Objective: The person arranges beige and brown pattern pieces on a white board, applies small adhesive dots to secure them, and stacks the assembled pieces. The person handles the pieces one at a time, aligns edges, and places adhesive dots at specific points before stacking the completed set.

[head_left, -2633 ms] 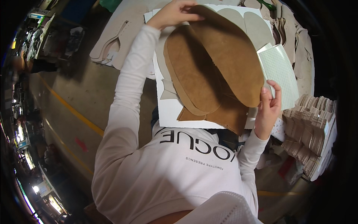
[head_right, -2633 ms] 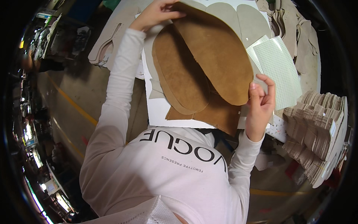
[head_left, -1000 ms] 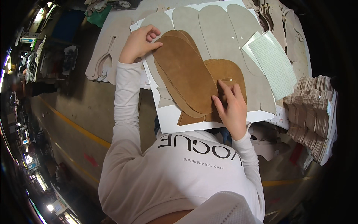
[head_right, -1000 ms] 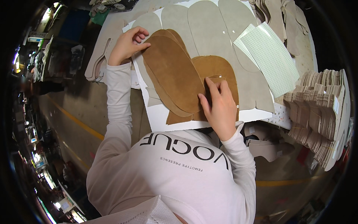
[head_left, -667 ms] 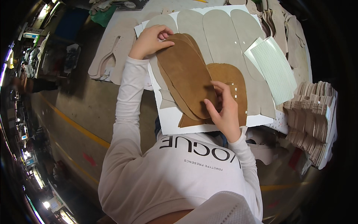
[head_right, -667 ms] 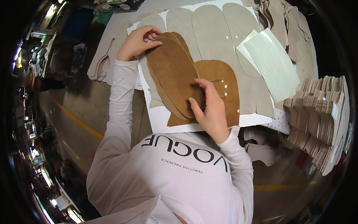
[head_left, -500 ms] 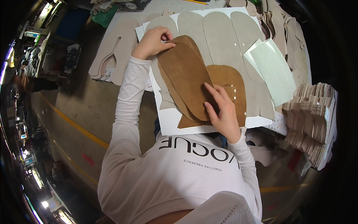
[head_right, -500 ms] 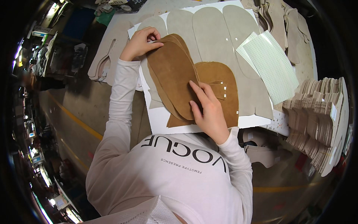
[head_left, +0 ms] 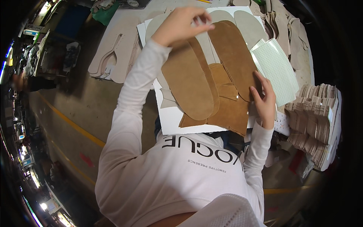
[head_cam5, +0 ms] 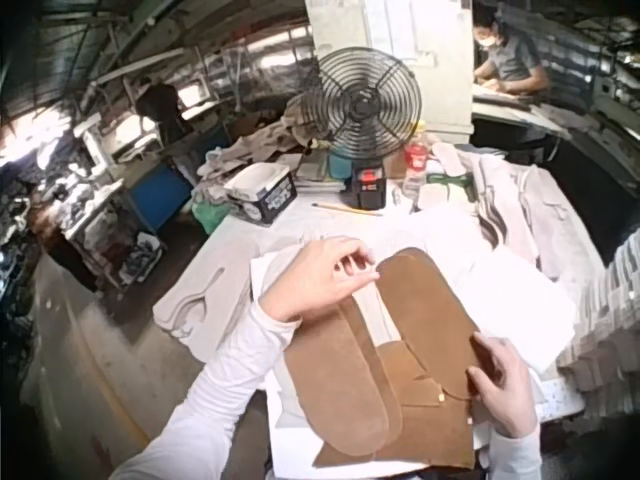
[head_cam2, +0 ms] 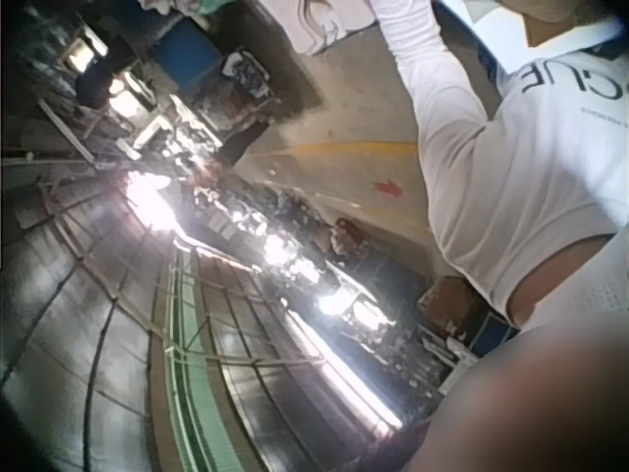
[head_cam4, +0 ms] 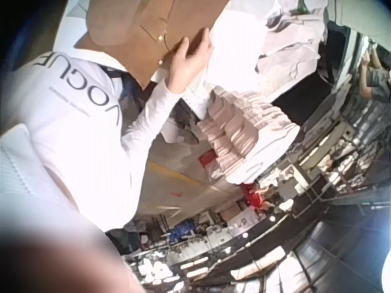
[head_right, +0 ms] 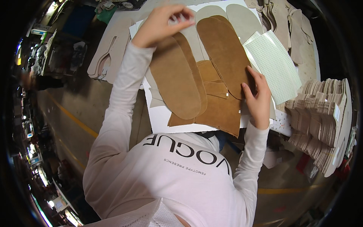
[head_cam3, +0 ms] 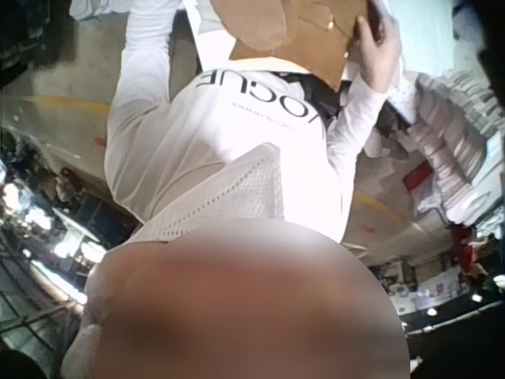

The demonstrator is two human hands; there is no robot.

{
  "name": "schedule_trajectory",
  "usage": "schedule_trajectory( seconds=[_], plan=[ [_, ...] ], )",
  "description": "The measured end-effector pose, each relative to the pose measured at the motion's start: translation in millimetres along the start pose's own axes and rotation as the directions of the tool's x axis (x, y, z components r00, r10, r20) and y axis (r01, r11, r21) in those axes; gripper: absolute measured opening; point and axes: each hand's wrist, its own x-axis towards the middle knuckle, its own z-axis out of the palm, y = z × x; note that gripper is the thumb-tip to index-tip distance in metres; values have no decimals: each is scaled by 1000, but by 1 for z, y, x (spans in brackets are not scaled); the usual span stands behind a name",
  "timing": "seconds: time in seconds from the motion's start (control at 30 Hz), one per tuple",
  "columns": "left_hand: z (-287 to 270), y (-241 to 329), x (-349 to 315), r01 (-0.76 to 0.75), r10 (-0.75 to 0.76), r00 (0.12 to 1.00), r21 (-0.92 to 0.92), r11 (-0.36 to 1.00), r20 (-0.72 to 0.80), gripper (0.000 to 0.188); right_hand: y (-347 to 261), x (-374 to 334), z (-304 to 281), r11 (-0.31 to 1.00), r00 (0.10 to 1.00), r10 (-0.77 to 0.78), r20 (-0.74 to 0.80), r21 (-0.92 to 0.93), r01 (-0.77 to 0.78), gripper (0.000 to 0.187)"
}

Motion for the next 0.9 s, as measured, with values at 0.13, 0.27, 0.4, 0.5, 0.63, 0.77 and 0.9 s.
schedule_trajectory(
  seconds=[0.13, 0.27, 0.4, 0.5, 0.63, 0.77, 0.9],
  plan=[
    [-18, 19, -68, 145, -89, 899, -99, 985, 429, 20, -31, -31, 22, 846, 895, -438, -82, -376, 379, 44],
    [-16, 35, -115, 60, -5, 773, -65, 996, 634, 39, -61, -56, 73, 761, 704, -600, 380, 1, 648, 54],
    [-19, 43, -131, 237, -139, 778, -82, 968, 612, 49, -60, -61, 101, 656, 674, -690, 266, -165, 737, 51],
    [-17, 45, -131, 173, -70, 797, -116, 978, 599, 55, -53, -60, 97, 718, 711, -658, 247, -79, 692, 47],
    [-10, 43, -125, 98, -28, 782, -78, 992, 623, 60, -56, -61, 92, 771, 741, -615, 269, 10, 636, 30],
    [-13, 43, -120, 128, -50, 751, -71, 989, 659, 61, -61, -61, 98, 690, 701, -699, 144, -121, 713, 21],
    [-11, 43, -122, 99, -35, 783, -68, 993, 622, 56, -61, -54, 88, 795, 790, -606, 94, 120, 595, 13]
  ],
)
